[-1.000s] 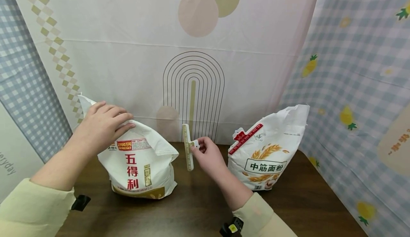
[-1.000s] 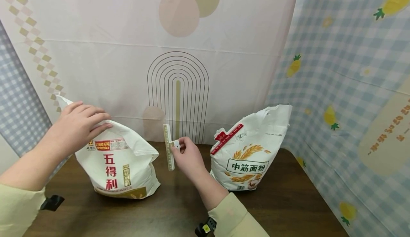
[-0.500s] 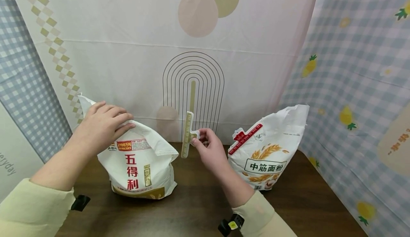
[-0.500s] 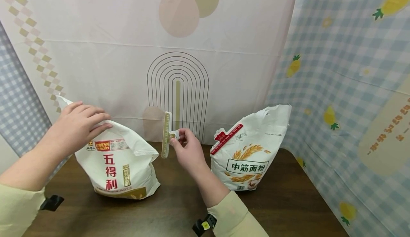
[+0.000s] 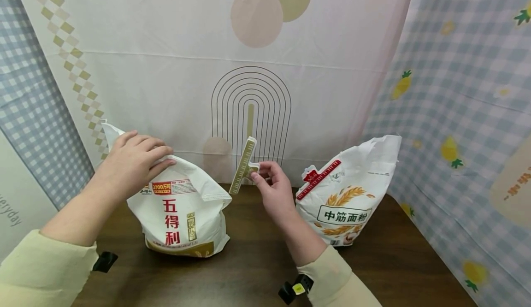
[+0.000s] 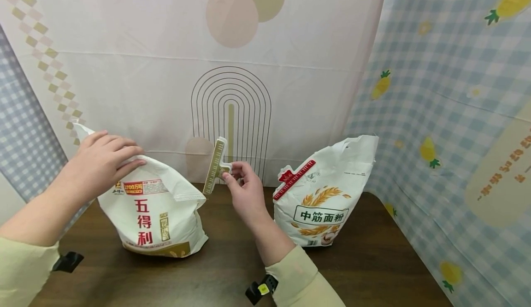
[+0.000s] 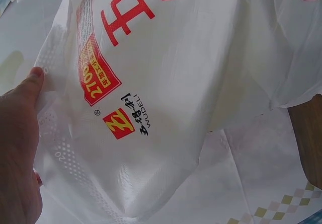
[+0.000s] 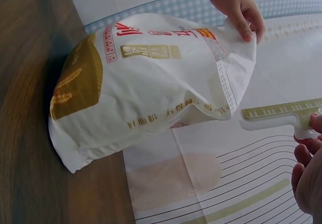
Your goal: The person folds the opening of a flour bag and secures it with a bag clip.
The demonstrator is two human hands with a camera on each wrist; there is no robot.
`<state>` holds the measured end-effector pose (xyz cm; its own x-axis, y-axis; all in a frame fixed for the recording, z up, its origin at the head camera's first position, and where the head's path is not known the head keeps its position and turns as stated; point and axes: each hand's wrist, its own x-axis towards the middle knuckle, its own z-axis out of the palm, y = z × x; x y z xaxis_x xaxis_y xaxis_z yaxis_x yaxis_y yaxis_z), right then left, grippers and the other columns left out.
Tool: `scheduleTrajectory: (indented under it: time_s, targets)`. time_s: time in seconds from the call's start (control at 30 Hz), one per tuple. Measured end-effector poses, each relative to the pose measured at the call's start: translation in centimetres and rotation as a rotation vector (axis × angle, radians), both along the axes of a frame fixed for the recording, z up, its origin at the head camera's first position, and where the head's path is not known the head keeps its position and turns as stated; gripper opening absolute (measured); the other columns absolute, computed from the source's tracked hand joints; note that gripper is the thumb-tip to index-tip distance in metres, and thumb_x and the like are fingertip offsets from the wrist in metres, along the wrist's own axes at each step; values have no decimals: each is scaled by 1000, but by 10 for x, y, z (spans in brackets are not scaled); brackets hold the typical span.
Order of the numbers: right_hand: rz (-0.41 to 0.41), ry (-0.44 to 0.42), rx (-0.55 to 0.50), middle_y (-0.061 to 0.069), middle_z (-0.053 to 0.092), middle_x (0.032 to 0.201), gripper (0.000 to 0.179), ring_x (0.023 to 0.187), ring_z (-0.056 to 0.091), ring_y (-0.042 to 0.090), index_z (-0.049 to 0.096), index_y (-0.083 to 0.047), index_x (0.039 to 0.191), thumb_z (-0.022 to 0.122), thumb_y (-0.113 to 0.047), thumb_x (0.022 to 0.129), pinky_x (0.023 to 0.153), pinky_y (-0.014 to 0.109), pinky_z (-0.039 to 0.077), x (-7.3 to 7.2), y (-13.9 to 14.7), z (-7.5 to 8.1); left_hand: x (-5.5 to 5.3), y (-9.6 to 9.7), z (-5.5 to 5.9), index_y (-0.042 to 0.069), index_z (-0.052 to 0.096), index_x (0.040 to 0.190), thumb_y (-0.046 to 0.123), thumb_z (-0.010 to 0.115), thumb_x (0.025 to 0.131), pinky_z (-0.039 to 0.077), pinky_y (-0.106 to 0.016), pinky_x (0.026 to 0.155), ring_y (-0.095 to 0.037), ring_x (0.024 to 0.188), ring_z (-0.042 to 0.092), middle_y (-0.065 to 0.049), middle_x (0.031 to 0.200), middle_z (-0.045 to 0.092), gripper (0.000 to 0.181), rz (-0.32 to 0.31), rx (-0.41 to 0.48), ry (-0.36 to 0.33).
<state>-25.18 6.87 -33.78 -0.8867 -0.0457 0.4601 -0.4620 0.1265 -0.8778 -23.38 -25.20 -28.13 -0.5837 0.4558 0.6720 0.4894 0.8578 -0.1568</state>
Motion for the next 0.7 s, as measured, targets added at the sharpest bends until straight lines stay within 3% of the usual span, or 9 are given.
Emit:
scheduleTrajectory:
  time_s: [0.17, 0.5, 0.7]
  targets:
    - [30, -18, -18, 6, 68, 94, 21, 85, 56, 14, 61, -4, 112, 68, -10, 94, 70, 25, 46, 0, -3, 0, 0, 0, 1, 16, 73, 106, 24, 76, 86, 30, -59, 107, -35, 106, 59, -8, 107, 69, 22, 2, -4, 3]
    - [61, 44, 87, 4, 69, 93, 19, 84, 58, 15, 63, -9, 110, 71, -12, 92, 69, 25, 45, -1, -15, -10, 1, 1, 2, 17, 73, 105, 25, 75, 88, 30, -59, 107, -34, 107, 58, -7, 107, 69, 19, 7, -9, -5]
    - [86, 24, 112, 5, 66, 94, 20, 86, 58, 16, 64, -10, 111, 71, -17, 93, 70, 26, 44, -1, -19, -9, 1, 0, 2, 15, 72, 108, 24, 74, 88, 29, -60, 107, -34, 109, 58, -7, 109, 69, 22, 17, -8, -22]
